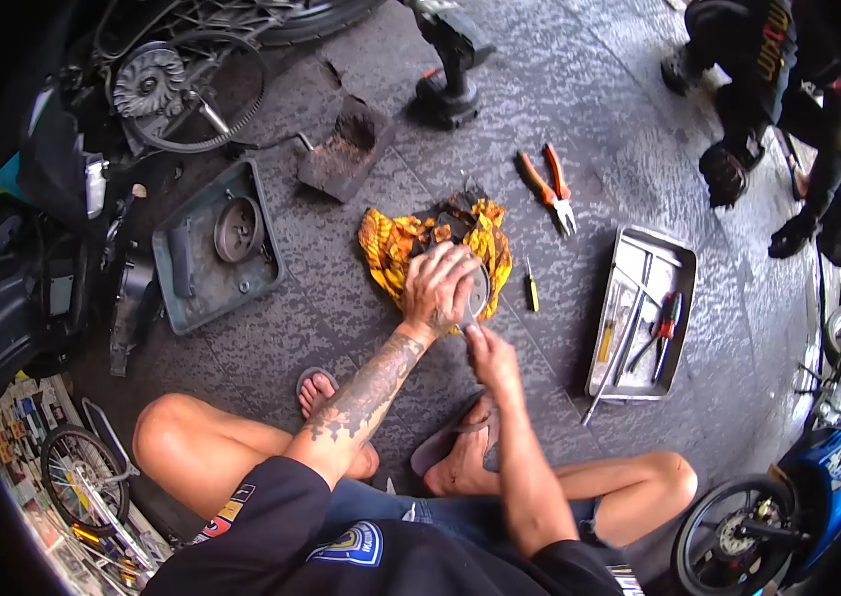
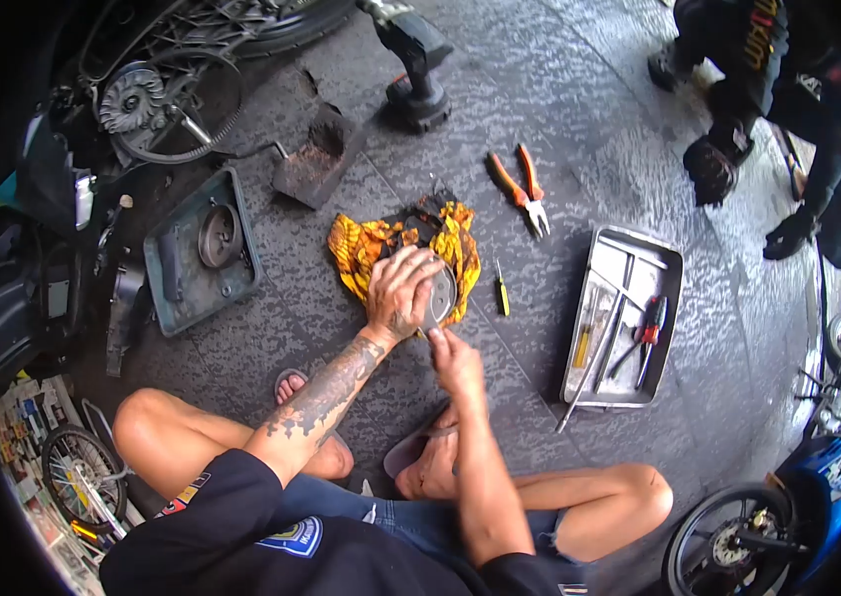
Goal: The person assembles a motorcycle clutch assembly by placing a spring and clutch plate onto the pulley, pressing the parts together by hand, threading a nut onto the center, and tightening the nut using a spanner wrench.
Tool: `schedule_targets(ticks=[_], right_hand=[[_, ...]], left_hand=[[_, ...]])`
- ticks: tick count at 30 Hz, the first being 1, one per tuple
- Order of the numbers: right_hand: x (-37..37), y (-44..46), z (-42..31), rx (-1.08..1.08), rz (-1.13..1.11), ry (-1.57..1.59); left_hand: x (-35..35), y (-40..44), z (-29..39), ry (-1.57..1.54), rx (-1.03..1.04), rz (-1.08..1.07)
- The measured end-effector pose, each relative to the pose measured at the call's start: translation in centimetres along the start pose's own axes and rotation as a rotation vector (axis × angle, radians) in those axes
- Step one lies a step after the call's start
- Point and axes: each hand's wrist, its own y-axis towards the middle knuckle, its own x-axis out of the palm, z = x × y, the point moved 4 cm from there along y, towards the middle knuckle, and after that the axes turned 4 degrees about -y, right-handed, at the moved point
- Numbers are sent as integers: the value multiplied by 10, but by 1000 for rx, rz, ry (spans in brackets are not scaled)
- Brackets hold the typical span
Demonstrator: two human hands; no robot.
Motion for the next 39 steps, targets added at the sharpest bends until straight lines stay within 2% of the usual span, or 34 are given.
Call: schedule_targets(ticks=[2,4,5,6,8,9,12,14,18,19,20,24,26,28,30,32,34,36,37,38,39], right_hand=[[29,-31,-27,62,268,16],[68,-42,-44,251,386,248],[72,-43,-52,137,511,273],[73,-48,-48,131,510,275],[69,-40,-39,85,379,430],[61,-38,-30,121,295,391],[8,-27,-34,-66,192,-39],[-23,-3,-26,-53,-30,-197],[-84,49,-63,-180,-412,-579],[-87,67,-68,-288,-451,-694],[-95,71,-88,-255,-586,-721],[-91,80,-90,-269,-732,-782],[-84,62,-62,-245,-563,-596],[-49,28,-23,-51,-326,-258],[-15,-8,-25,-114,147,-188],[29,-34,-36,88,259,111],[92,-41,-50,177,558,239],[108,-38,-73,157,615,523],[106,-38,-65,108,546,566],[102,-41,-51,259,342,667],[89,-43,-45,224,333,594]], left_hand=[[-3,2,1,-12,-39,-4],[-4,4,-5,-140,-23,-7],[-7,10,-6,-228,-42,-28],[-11,13,-5,-257,-62,-51],[-10,12,-8,-285,-46,-41],[-9,11,-10,-334,-49,-34],[-9,12,-14,-397,-35,-18],[-7,11,-14,-373,3,-49],[-3,3,-6,-66,95,-91],[-4,3,-2,-21,115,-84],[-4,2,1,23,134,-83],[-3,4,0,-1,95,-42],[-1,4,-3,20,79,-21],[-3,8,-3,-69,-20,-41],[3,10,-11,-23,9,-4],[0,6,-5,-43,-35,20],[5,6,-12,-121,-58,-20],[-5,17,-14,-214,-65,-120],[-5,15,-15,-218,-75,-139],[-2,14,-18,-230,-74,-143],[-4,13,-17,-223,-64,-139]])
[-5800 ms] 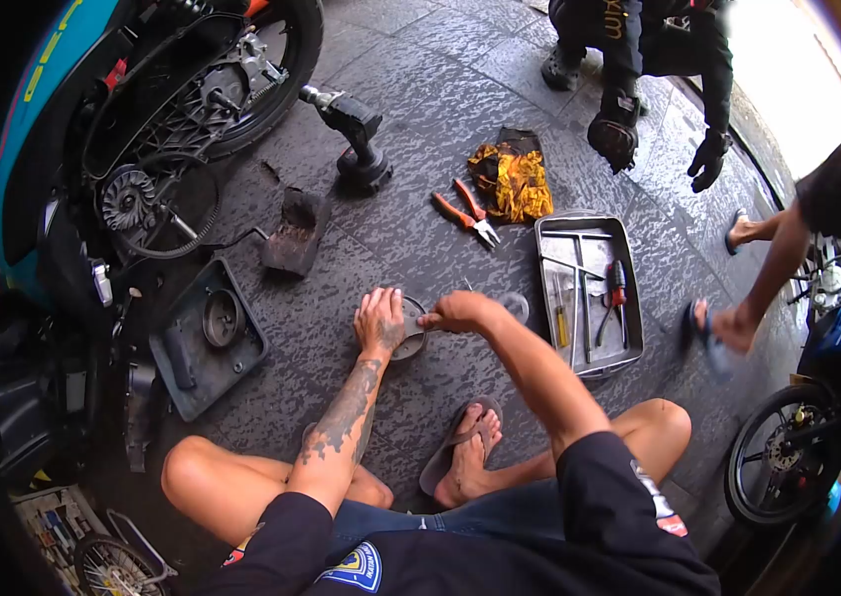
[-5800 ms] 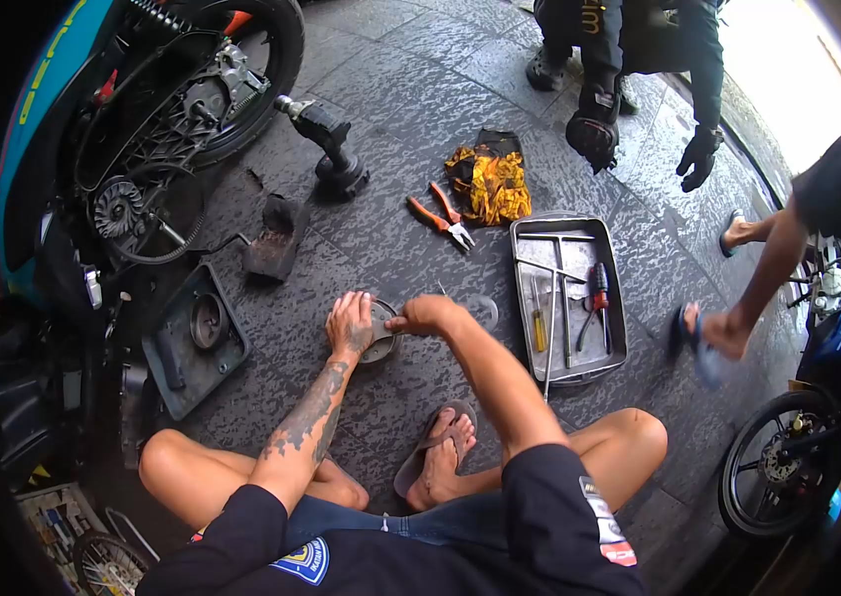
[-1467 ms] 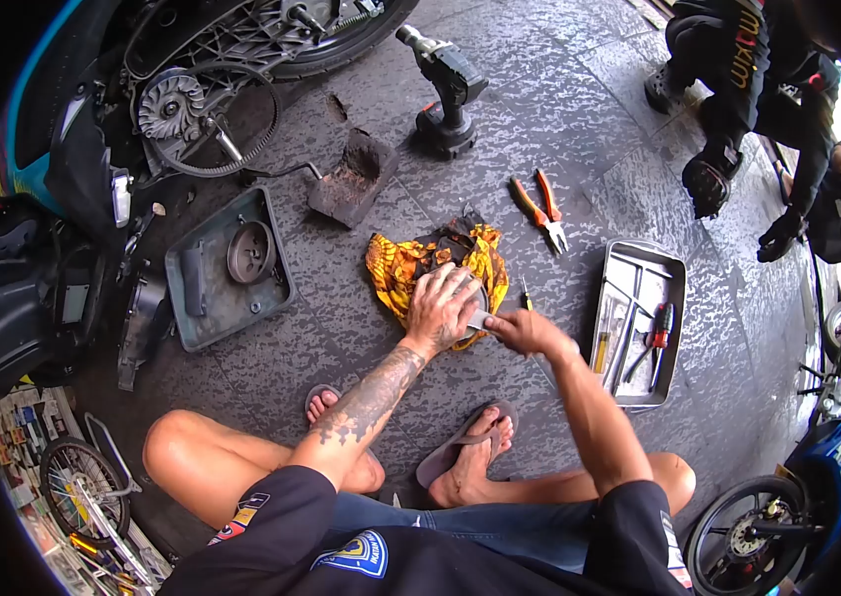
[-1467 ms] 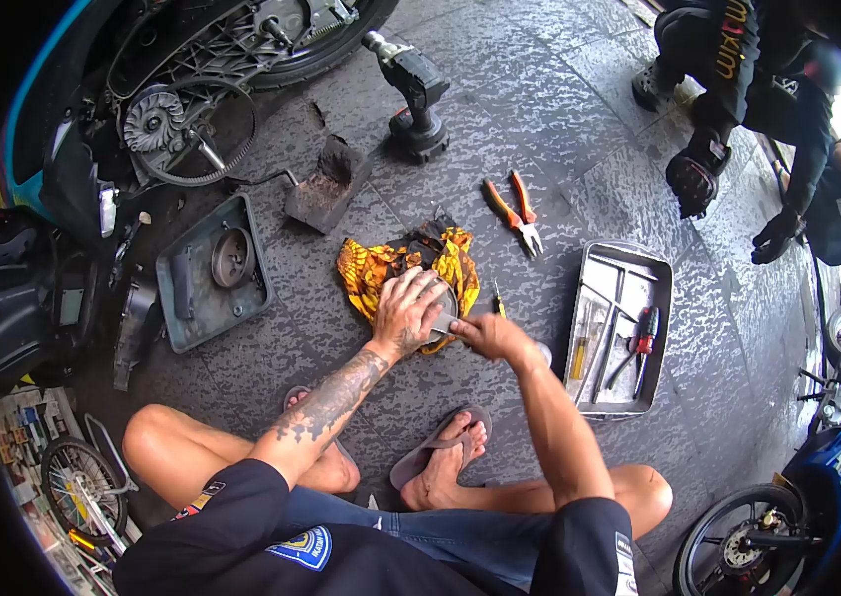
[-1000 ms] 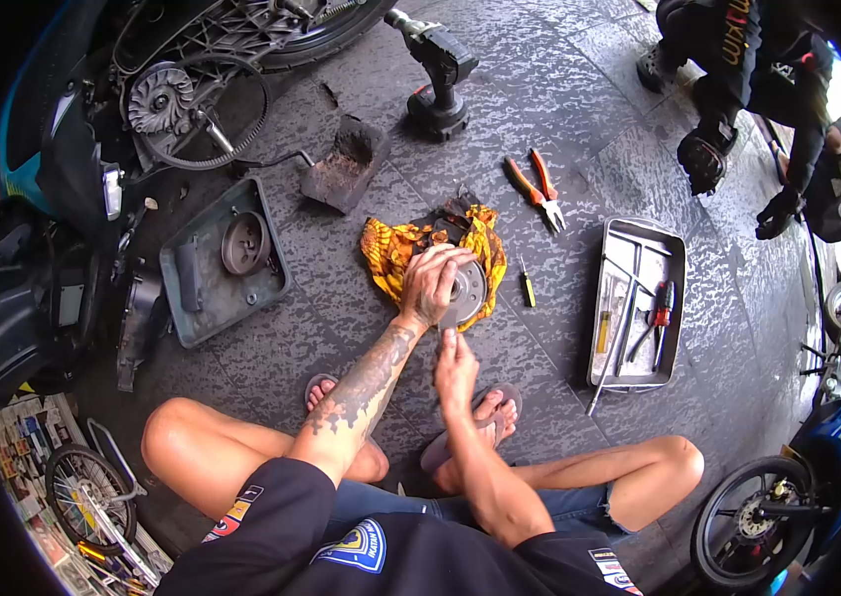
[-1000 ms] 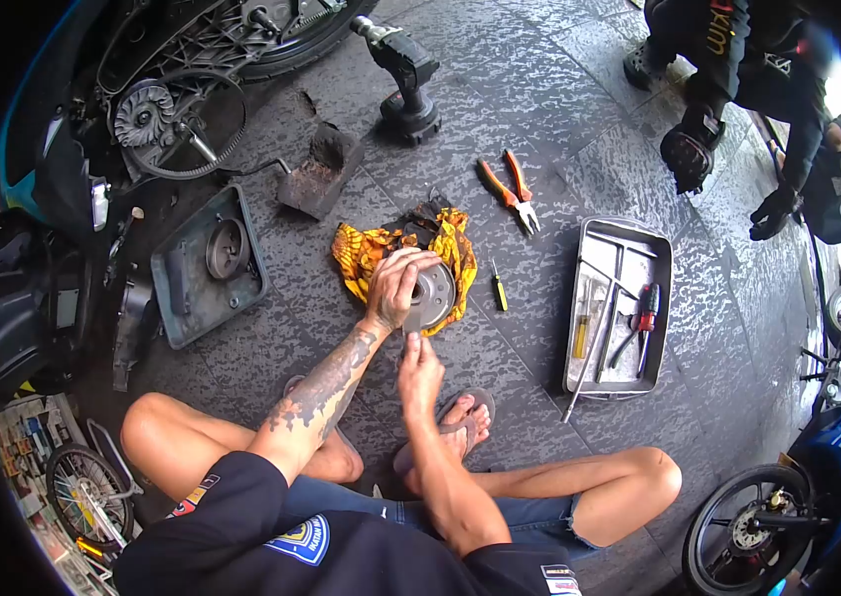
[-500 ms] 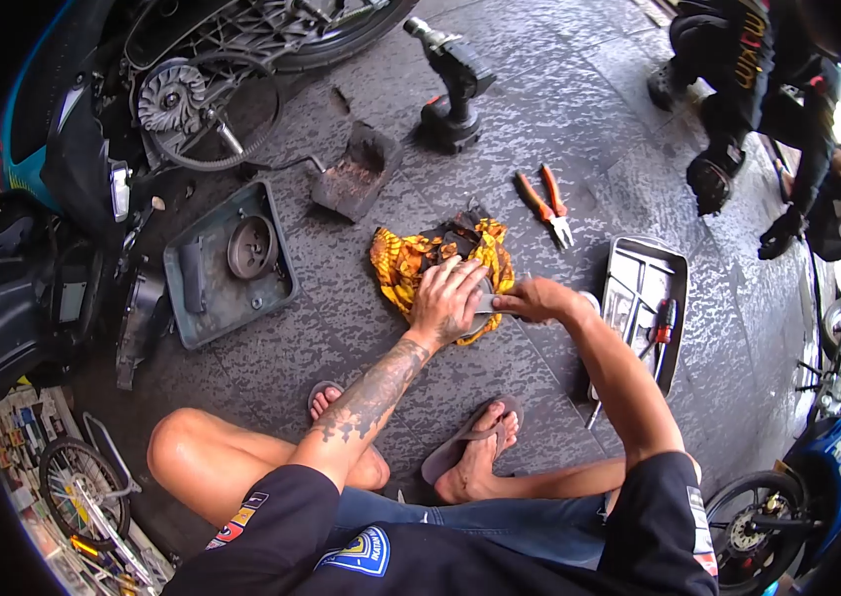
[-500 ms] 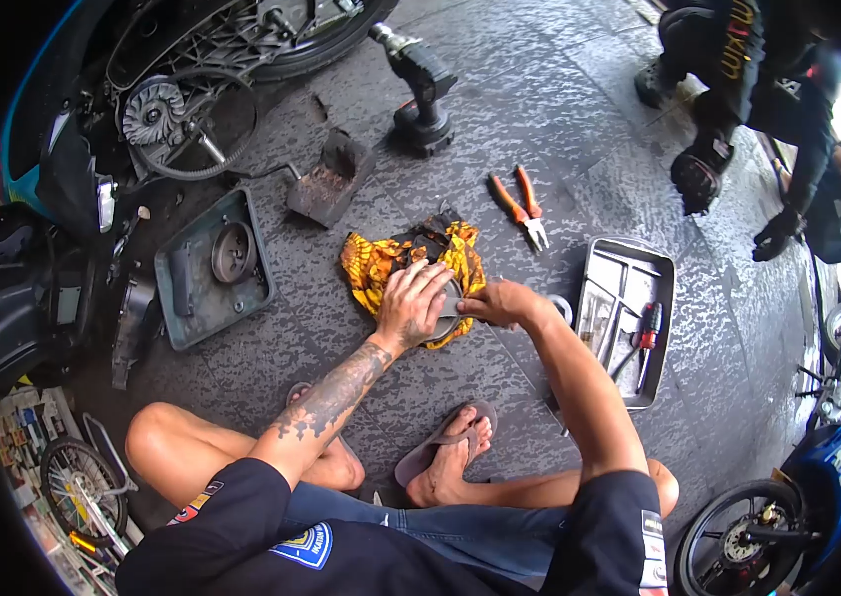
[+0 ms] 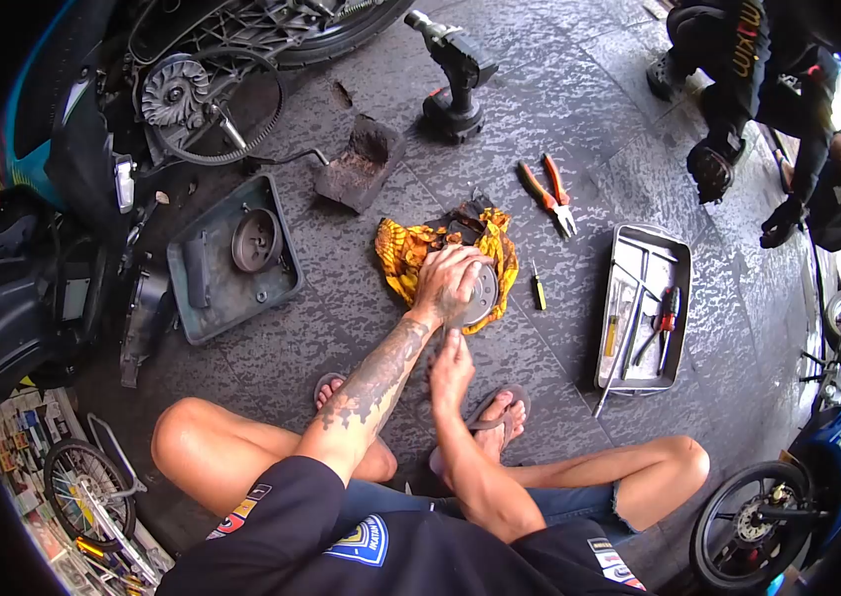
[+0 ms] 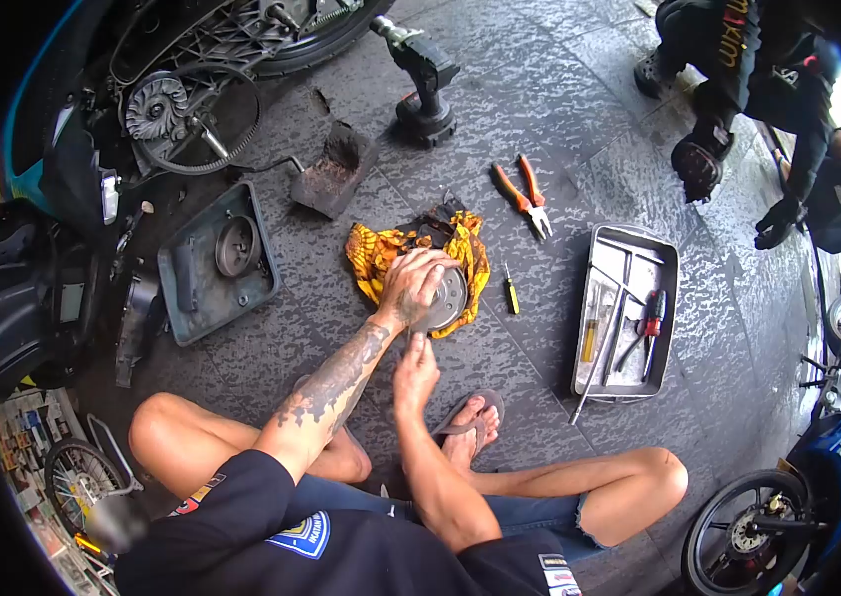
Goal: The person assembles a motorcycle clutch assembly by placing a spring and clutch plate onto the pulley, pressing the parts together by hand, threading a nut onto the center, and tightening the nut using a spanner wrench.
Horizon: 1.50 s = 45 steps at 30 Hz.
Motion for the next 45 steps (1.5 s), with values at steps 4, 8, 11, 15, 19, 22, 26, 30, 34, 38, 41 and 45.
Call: schedule_targets(ticks=[4,8,11,15,19,22,26,30,34,38,41,45], right_hand=[[-68,50,-31,-266,-220,-621],[-90,116,-97,-241,-692,-984],[-75,151,-115,-383,-976,-1120],[-86,126,-101,-243,-778,-1140],[-30,25,1,-356,8,-612],[42,-9,-4,-49,258,-41],[-1,0,-11,-118,46,-112],[-40,49,-23,-377,-153,-437],[-87,119,-80,-532,-574,-965],[-81,147,-124,-372,-865,-1051],[-78,160,-125,-328,-997,-1084],[-63,185,-115,-676,-1155,-1169]], left_hand=[[1,1,3,37,36,18],[6,-7,6,155,92,72],[3,-6,18,277,180,229],[5,0,22,241,141,231],[14,-2,9,271,11,131],[12,1,4,188,55,78],[2,-4,-9,105,58,10],[5,1,-6,78,54,-25],[10,-1,4,167,60,-6],[5,1,9,179,36,-3],[6,2,4,81,83,-12],[3,6,9,0,169,48]])
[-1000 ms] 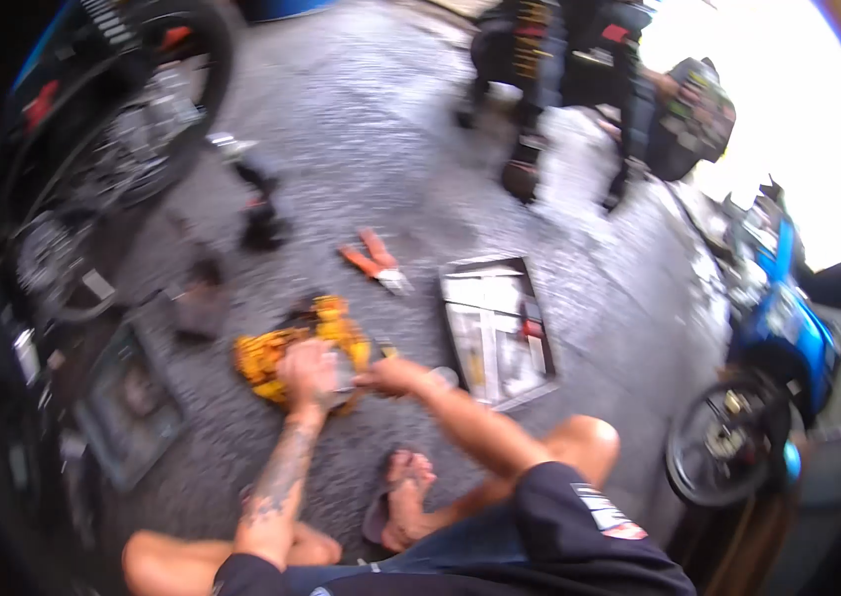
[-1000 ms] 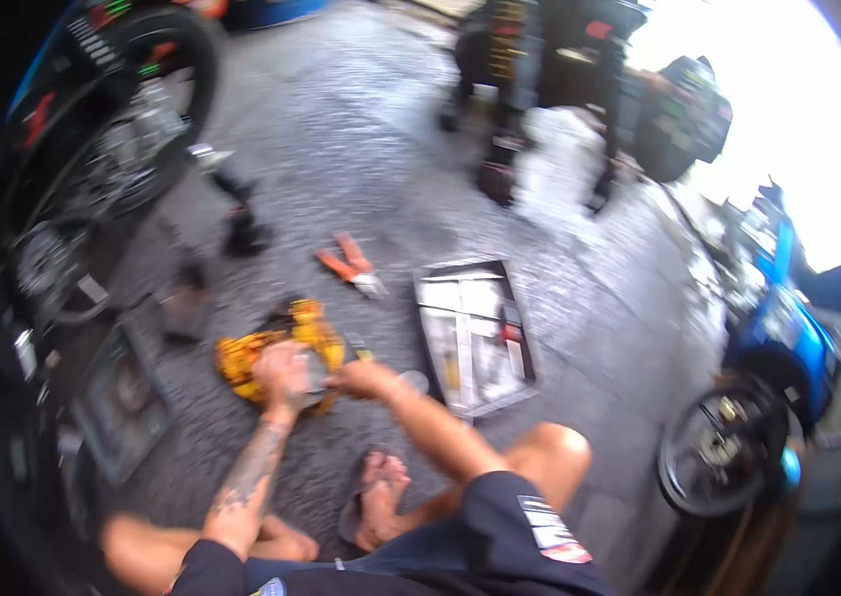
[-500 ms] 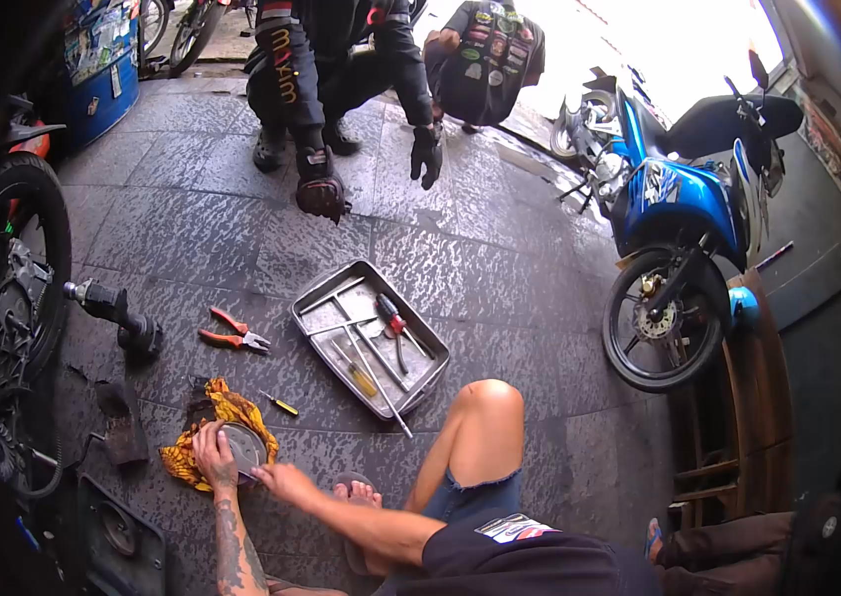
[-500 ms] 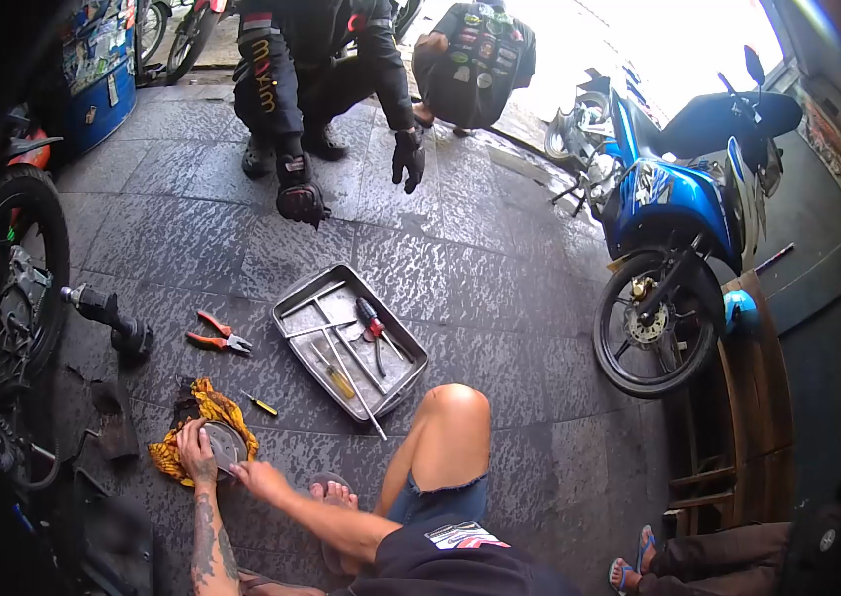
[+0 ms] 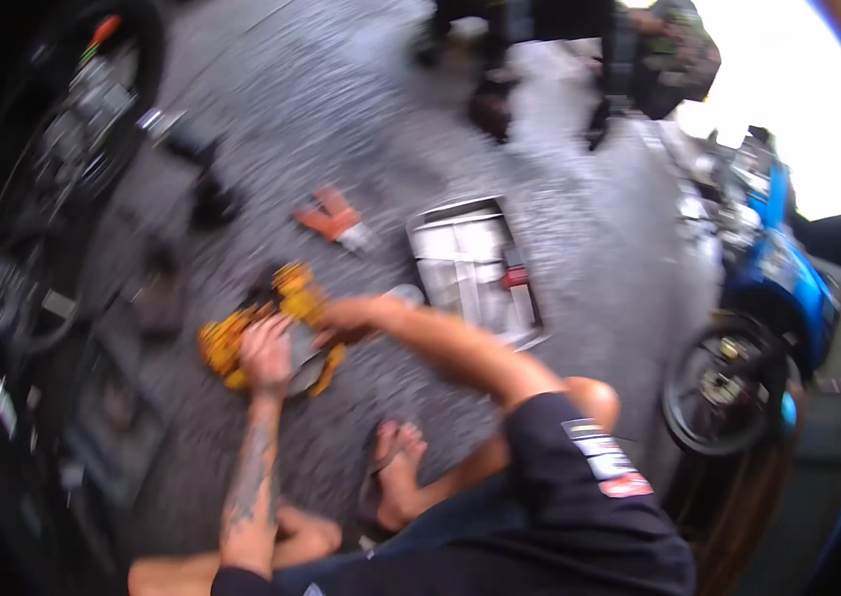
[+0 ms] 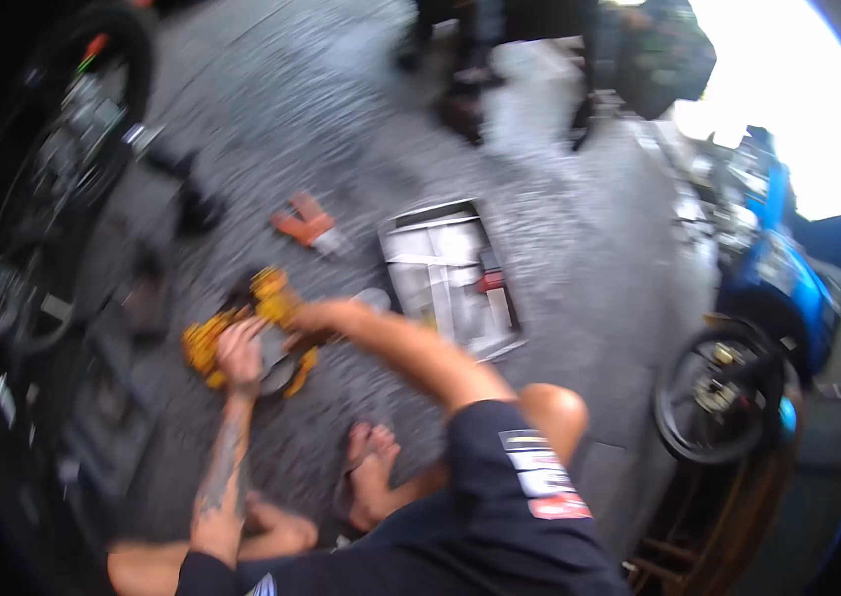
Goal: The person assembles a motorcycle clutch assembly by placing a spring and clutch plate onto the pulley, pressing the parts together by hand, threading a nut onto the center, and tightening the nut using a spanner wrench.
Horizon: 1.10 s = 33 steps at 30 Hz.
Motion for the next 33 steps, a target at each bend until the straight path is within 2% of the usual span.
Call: schedule_targets(ticks=[2,3,4,6,8,10,13,14,15,16,17,18,20,22,23,25,27,28,29,30,32,33], right_hand=[[-36,-10,-31,-37,7,-84],[-48,-4,-44,24,-138,-224],[-50,5,-42,-57,-148,-190],[-68,6,-54,26,-149,-189],[-62,19,-45,28,-237,-291],[-58,12,-41,-7,-206,-331],[-54,-1,-38,97,-184,-138],[-50,-4,-37,99,-187,-135],[-46,-5,-33,186,-200,-108],[-39,-7,-29,271,-222,-81],[-26,-11,-24,286,-170,-10],[-18,-16,-21,146,-3,-107],[3,-22,-18,299,22,46],[22,-35,-30,330,138,150],[32,-39,-37,377,252,168],[70,-46,-58,529,417,449],[129,-28,-99,684,807,456],[143,-11,-143,686,1291,561],[153,26,-174,928,1226,920],[163,34,-167,915,1296,893],[169,21,-155,723,1317,978],[163,4,-147,724,1186,934]], left_hand=[[-2,-1,-8,-14,-29,9],[-5,-1,-12,-103,-70,19],[-8,-3,-17,-138,-99,3],[-14,-1,-21,-229,-136,0],[-18,-1,-20,-269,-235,14],[-16,-1,-9,-204,-239,13],[-8,-1,-3,-28,-136,22],[-9,-1,5,46,-37,40],[-10,-2,11,121,58,59],[-8,-4,10,122,44,59],[-6,-5,5,96,-2,65],[-3,-6,0,68,-46,67],[-3,-6,-1,41,-95,60],[-1,-6,-4,59,-73,91],[-2,-5,-5,48,-72,109],[-4,-6,-5,-9,-117,125],[-4,-3,-5,-23,-145,129],[-5,-5,-3,-21,-159,130],[-1,-4,-11,-96,-166,70],[-3,-2,-15,-169,-197,33],[-6,-1,-19,-213,-183,-10],[-9,3,-17,-234,-172,-13]])
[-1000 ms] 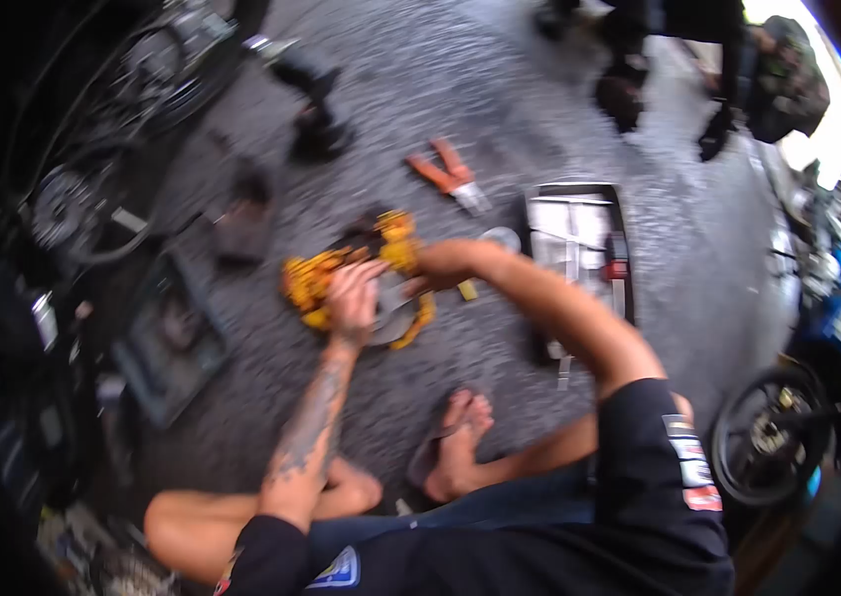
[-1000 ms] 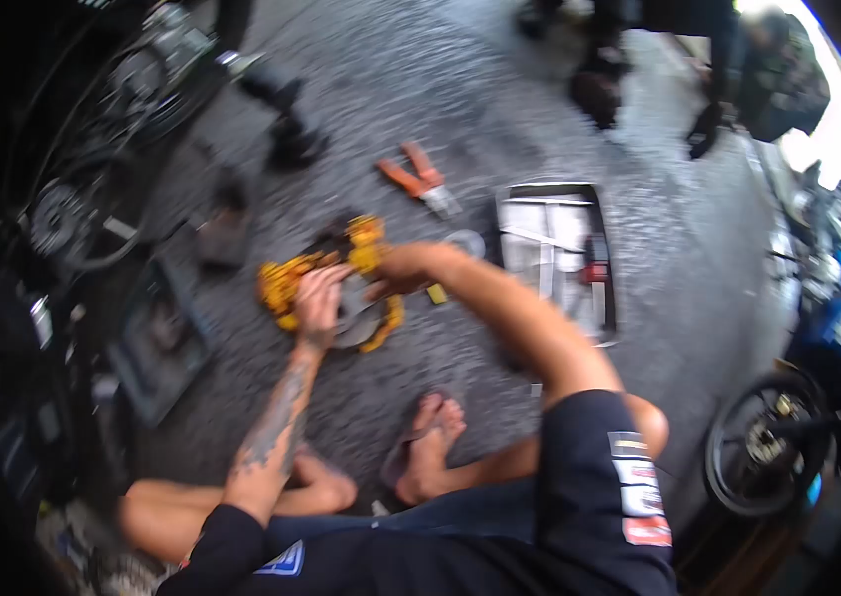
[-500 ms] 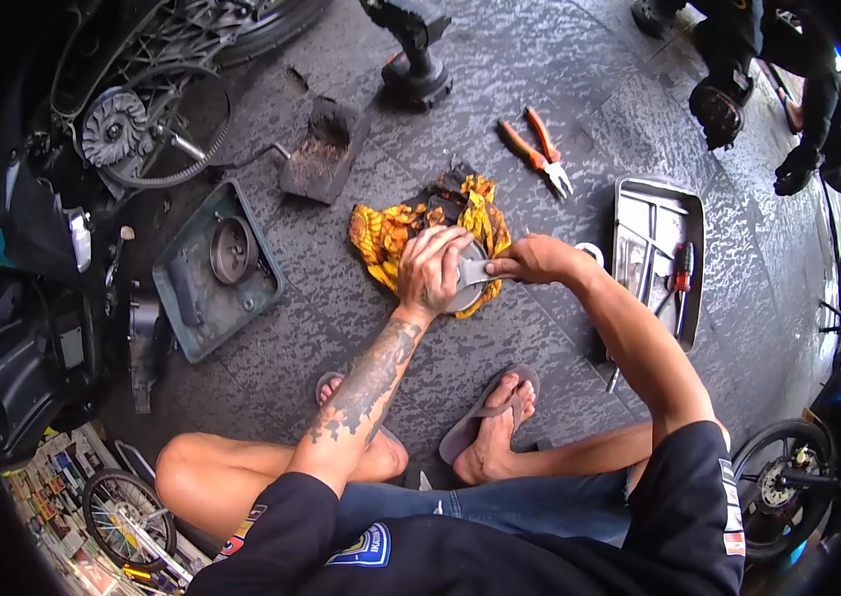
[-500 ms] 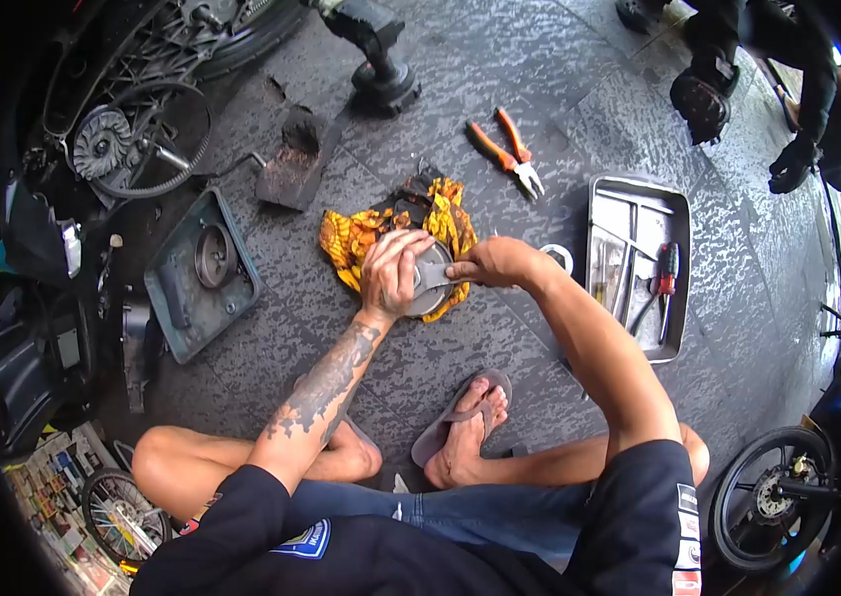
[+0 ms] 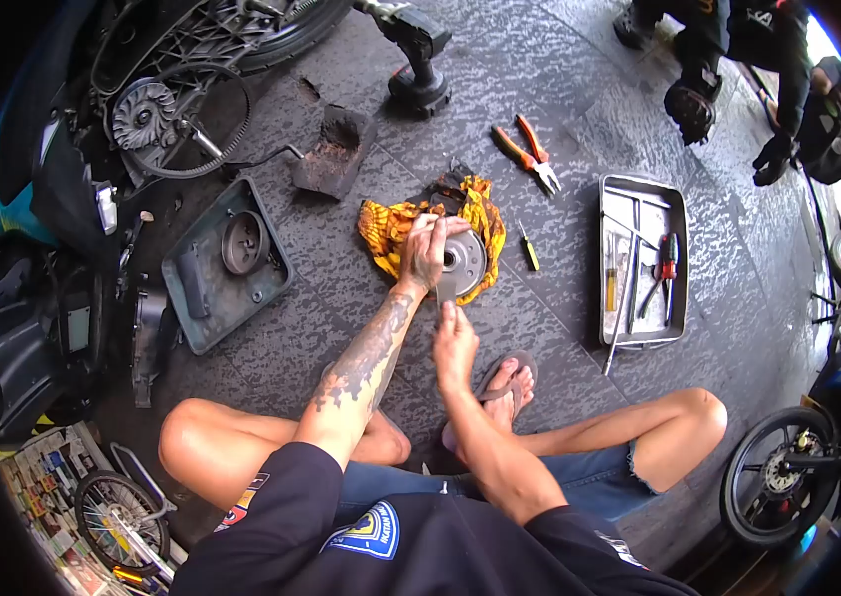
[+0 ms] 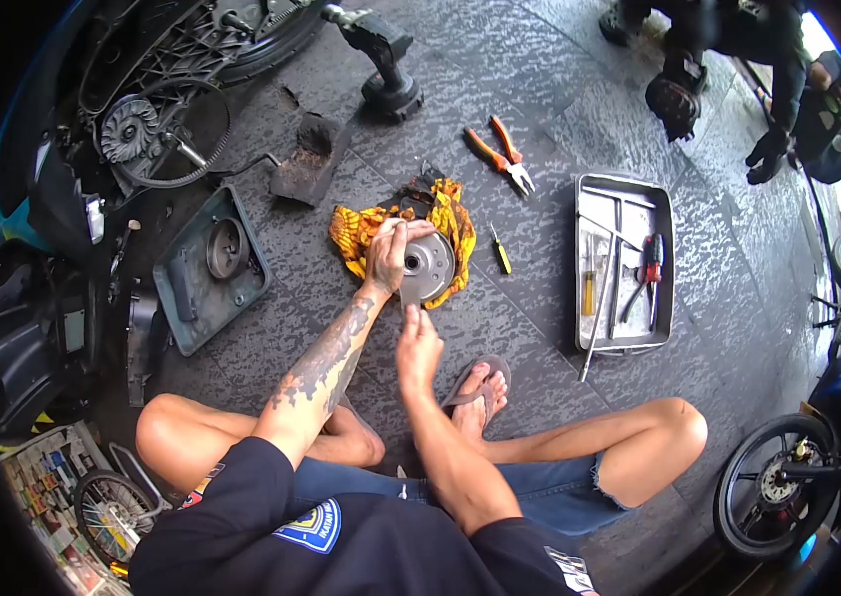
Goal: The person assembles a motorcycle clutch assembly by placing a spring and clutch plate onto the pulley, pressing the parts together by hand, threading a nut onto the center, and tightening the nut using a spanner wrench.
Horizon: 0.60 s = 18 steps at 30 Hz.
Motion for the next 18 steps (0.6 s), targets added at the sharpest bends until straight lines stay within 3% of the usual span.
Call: schedule_targets(ticks=[3,5,9,12,13,18], right_hand=[[-46,36,-5,-117,-235,-385],[-67,69,-22,-298,-339,-648],[-84,136,-89,-429,-822,-976],[-69,163,-131,-486,-991,-1286],[-59,176,-132,-643,-1025,-1316],[-41,199,-141,-647,-1222,-1329]], left_hand=[[-5,-2,-7,-125,-106,-24],[-3,-4,-3,10,-19,-29],[6,-13,8,201,-12,38],[8,-18,13,299,75,88],[8,-19,17,327,106,97],[6,-19,15,283,103,77]])
